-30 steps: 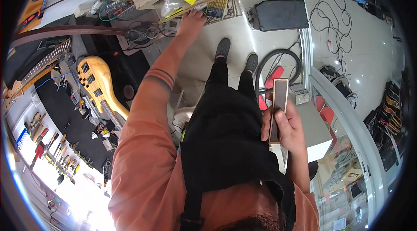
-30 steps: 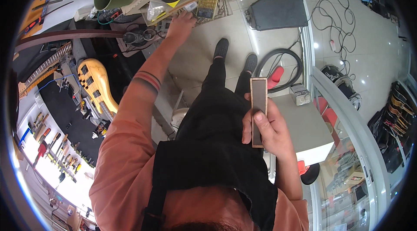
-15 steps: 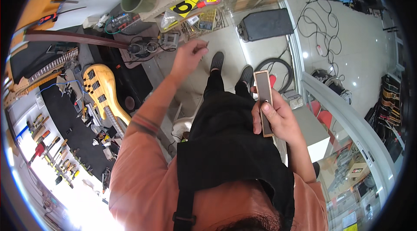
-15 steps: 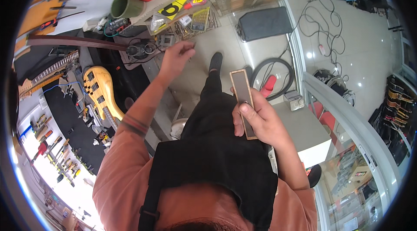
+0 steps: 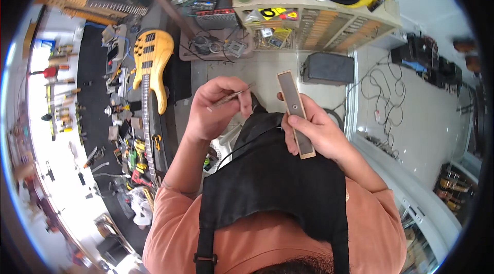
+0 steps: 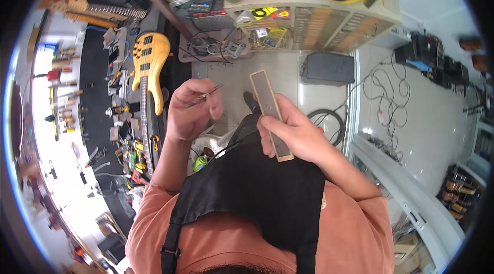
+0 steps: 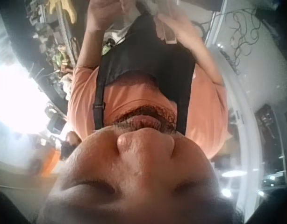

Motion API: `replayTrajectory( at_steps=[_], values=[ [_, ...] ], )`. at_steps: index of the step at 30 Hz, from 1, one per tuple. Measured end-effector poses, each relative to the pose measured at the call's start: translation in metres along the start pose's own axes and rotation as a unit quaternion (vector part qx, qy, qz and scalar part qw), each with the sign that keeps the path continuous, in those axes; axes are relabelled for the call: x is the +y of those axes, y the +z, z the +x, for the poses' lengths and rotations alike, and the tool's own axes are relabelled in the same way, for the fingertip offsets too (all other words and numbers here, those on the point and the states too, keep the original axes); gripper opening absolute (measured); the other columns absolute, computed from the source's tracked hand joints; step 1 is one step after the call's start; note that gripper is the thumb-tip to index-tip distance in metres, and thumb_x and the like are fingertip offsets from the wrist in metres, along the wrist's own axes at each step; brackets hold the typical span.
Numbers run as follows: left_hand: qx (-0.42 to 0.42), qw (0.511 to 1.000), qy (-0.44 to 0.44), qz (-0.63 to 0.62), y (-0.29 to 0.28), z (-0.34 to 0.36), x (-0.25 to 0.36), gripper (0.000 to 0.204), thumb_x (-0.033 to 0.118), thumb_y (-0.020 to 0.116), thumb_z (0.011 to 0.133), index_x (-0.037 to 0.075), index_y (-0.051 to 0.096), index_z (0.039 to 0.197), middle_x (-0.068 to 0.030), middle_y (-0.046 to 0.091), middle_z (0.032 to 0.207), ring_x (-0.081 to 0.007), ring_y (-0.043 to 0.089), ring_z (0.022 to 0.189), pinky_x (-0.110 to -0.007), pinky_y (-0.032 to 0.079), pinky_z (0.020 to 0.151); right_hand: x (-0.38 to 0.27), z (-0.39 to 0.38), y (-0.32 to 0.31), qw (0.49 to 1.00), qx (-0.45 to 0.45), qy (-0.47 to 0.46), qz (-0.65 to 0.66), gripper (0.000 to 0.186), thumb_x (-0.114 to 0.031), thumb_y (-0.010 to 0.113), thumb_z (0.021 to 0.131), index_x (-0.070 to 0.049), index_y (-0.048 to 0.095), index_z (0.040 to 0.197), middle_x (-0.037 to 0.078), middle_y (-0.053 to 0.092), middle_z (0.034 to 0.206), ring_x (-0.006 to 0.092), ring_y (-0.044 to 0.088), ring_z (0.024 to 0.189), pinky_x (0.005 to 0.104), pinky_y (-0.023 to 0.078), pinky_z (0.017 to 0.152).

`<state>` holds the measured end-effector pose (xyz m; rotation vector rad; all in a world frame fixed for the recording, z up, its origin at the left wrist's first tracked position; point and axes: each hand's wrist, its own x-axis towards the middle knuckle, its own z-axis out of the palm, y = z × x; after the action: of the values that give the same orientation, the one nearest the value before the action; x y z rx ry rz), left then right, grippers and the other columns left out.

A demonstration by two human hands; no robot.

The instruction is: The person sharpens a small metal tool on a sanding block and then uses a bench grinder to refine the tip. They repeatedly inspect the tool between sharpening steps.

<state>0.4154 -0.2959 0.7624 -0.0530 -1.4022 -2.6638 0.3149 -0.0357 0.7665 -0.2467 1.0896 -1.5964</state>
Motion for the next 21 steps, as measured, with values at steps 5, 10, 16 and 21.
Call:
replayTrajectory(
  at_steps=[5, 10, 16, 21],
  values=[
    [0.094, 0.984, 0.116, 0.099, 0.027, -0.067, 0.038, 0.020, -0.001, 0.077, 0.096, -0.003, 0.074, 0.116, -0.0146, 0.071, 0.102, -0.0224, 0.072, 0.086, -0.035, 0.060, 0.074, 0.000, 0.012, 0.046, 0.993, -0.113, 0.028, 0.025, 0.064, -0.015, 0.053, 0.107, -0.008, 0.029, 0.166, 0.010, 0.060, 0.104, 0.0207, 0.066, 0.075, 0.0340, 0.056, 0.067],
    [0.173, 0.877, 0.214, 0.393, 0.029, -0.114, 0.055, 0.016, -0.004, 0.083, 0.089, -0.002, 0.079, 0.104, -0.0125, 0.072, 0.104, -0.0210, 0.073, 0.087, -0.032, 0.060, 0.077, 0.010, 0.032, 0.101, 0.975, -0.185, 0.091, 0.083, 0.065, -0.012, 0.047, 0.104, -0.006, 0.028, 0.166, 0.012, 0.060, 0.111, 0.0233, 0.066, 0.090, 0.0368, 0.057, 0.076],
    [0.237, 0.735, 0.264, 0.578, 0.022, -0.167, 0.075, 0.029, -0.008, 0.082, 0.086, 0.000, 0.070, 0.111, -0.0153, 0.079, 0.099, -0.0272, 0.078, 0.085, -0.036, 0.061, 0.073, 0.028, 0.069, 0.149, 0.948, -0.271, 0.164, 0.040, 0.064, -0.011, 0.044, 0.104, -0.003, 0.026, 0.165, 0.013, 0.060, 0.115, 0.0216, 0.066, 0.093, 0.0361, 0.057, 0.080],
    [0.303, 0.674, 0.228, 0.634, 0.019, -0.200, 0.089, 0.027, -0.010, 0.083, 0.085, -0.002, 0.070, 0.107, -0.0171, 0.079, 0.097, -0.0275, 0.077, 0.087, -0.036, 0.062, 0.077, 0.031, 0.101, 0.184, 0.920, -0.324, 0.218, -0.010, 0.065, -0.015, 0.047, 0.102, -0.003, 0.028, 0.163, 0.014, 0.060, 0.114, 0.0229, 0.067, 0.092, 0.0356, 0.058, 0.078]
  ],
)
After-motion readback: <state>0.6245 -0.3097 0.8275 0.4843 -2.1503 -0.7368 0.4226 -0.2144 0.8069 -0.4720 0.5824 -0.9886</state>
